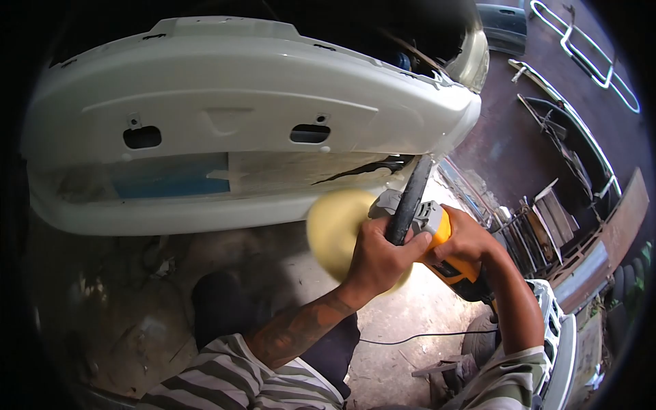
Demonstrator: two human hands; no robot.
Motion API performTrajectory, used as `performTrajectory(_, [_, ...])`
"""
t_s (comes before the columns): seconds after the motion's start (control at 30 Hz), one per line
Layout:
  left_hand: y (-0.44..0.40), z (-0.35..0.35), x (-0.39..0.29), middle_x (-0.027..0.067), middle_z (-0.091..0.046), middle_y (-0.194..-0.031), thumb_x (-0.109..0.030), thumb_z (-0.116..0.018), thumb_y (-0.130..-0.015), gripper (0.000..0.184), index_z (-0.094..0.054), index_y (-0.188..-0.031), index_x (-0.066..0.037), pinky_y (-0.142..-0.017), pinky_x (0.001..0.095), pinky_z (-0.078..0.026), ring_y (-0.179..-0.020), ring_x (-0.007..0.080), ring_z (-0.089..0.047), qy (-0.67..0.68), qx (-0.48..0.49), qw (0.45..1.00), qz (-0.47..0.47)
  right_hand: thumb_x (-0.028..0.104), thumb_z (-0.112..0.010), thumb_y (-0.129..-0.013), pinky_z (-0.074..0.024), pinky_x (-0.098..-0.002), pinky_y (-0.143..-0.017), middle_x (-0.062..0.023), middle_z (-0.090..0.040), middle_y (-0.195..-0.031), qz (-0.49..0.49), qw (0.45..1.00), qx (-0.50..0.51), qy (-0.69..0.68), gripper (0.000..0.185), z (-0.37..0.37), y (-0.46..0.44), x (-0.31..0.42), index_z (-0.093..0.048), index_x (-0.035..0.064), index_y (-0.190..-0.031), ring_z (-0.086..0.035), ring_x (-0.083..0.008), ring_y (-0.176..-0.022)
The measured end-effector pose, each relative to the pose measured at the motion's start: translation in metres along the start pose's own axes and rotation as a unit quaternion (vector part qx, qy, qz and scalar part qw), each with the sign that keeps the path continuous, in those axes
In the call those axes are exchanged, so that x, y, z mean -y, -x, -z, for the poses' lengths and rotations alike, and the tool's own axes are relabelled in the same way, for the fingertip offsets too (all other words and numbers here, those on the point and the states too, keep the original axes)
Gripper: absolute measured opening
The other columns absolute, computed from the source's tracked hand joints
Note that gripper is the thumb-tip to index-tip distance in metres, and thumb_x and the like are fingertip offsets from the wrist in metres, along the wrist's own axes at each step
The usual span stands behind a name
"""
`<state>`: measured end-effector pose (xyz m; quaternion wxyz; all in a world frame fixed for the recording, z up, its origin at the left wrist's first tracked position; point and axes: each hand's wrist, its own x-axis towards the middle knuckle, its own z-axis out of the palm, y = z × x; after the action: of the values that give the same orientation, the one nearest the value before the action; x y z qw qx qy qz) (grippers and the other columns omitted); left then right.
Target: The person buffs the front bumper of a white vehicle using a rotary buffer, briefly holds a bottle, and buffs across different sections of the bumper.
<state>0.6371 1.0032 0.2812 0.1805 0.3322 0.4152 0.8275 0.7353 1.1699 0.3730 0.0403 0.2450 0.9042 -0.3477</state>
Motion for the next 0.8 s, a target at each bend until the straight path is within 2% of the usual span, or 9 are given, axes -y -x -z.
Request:
performTrajectory(0.2, [0.013, 0.027, -0.033, -0.0044, -0.047, -0.056, -0.016, -0.075, -0.080, 0.031, -0.050, -0.064, -0.006, -0.048, 0.0275, -0.035, -0.052, 0.0053, -0.043, -0.019, -0.005, 1.000, -0.012, 0.018, -0.081, -0.049, -0.0515, -0.0325, -0.086, -0.0076, -0.067, -0.102, 0.021, 0.999, 0.030, -0.022, 0.075, -0.018, -0.003, 0.039, -0.056, 0.0019, -0.118, -0.063, -0.0192, -0.091])
performTrajectory(0.27, [0.024, 0.041, -0.048, -0.0043, -0.045, -0.054, -0.015, -0.076, -0.079, 0.033, -0.048, -0.062, -0.007, -0.048, 0.0278, -0.034, -0.051, 0.0054, -0.042, -0.032, -0.018, 0.999, -0.025, 0.019, -0.084, -0.047, -0.0513, -0.0330, -0.087, -0.0082, -0.067, -0.104, 0.034, 0.998, 0.046, 0.028, 0.079, -0.028, -0.006, 0.058, -0.056, 0.0021, -0.119, -0.063, -0.0195, -0.093])
performTrajectory(0.4, [0.041, 0.061, -0.072, -0.0040, -0.045, -0.054, -0.013, -0.077, -0.078, 0.032, -0.049, -0.064, -0.007, -0.047, 0.0277, -0.034, -0.050, 0.0057, -0.041, -0.033, -0.039, 0.997, -0.063, 0.020, -0.087, -0.045, -0.0503, -0.0335, -0.090, -0.0093, -0.067, -0.106, 0.050, 0.995, 0.077, 0.033, 0.087, -0.047, -0.007, 0.092, -0.055, 0.0013, -0.124, -0.064, -0.0201, -0.095])
performTrajectory(0.5, [0.055, 0.078, -0.090, -0.0037, -0.045, -0.054, -0.014, -0.078, -0.078, 0.031, -0.050, -0.065, -0.007, -0.047, 0.0270, -0.034, -0.050, 0.0057, -0.042, -0.047, -0.041, 0.997, -0.047, 0.022, -0.087, -0.046, -0.0503, -0.0338, -0.090, -0.0098, -0.067, -0.106, 0.090, 0.992, 0.086, 0.032, 0.088, -0.064, -0.009, 0.106, -0.054, 0.0008, -0.125, -0.064, -0.0210, -0.095])
performTrajectory(0.53, [0.061, 0.083, -0.093, -0.0036, -0.047, -0.055, -0.014, -0.078, -0.079, 0.031, -0.051, -0.067, -0.007, -0.048, 0.0259, -0.034, -0.051, 0.0052, -0.043, -0.057, -0.039, 0.996, -0.057, 0.026, -0.087, -0.046, -0.0506, -0.0338, -0.089, -0.0111, -0.067, -0.106, 0.123, 0.986, 0.092, 0.065, 0.088, -0.067, -0.013, 0.107, -0.055, 0.0005, -0.124, -0.064, -0.0225, -0.094])
performTrajectory(0.67, [0.076, 0.102, -0.115, -0.0047, -0.048, -0.056, -0.013, -0.078, -0.081, 0.031, -0.052, -0.066, -0.007, -0.048, 0.0240, -0.034, -0.051, 0.0039, -0.043, -0.053, -0.049, 0.997, -0.030, 0.032, -0.087, -0.044, -0.0503, -0.0337, -0.086, -0.0114, -0.068, -0.101, 0.138, 0.982, 0.087, 0.091, 0.087, -0.087, -0.014, 0.130, -0.056, 0.0008, -0.119, -0.065, -0.0239, -0.090])
performTrajectory(0.8, [0.082, 0.108, -0.119, -0.0048, -0.048, -0.056, -0.013, -0.079, -0.081, 0.032, -0.052, -0.066, -0.008, -0.048, 0.0236, -0.034, -0.052, 0.0036, -0.043, -0.064, -0.059, 0.995, -0.045, 0.031, -0.087, -0.043, -0.0507, -0.0336, -0.084, -0.0118, -0.068, -0.100, 0.171, 0.975, 0.088, 0.112, 0.084, -0.094, -0.016, 0.141, -0.056, 0.0007, -0.115, -0.065, -0.0237, -0.089])
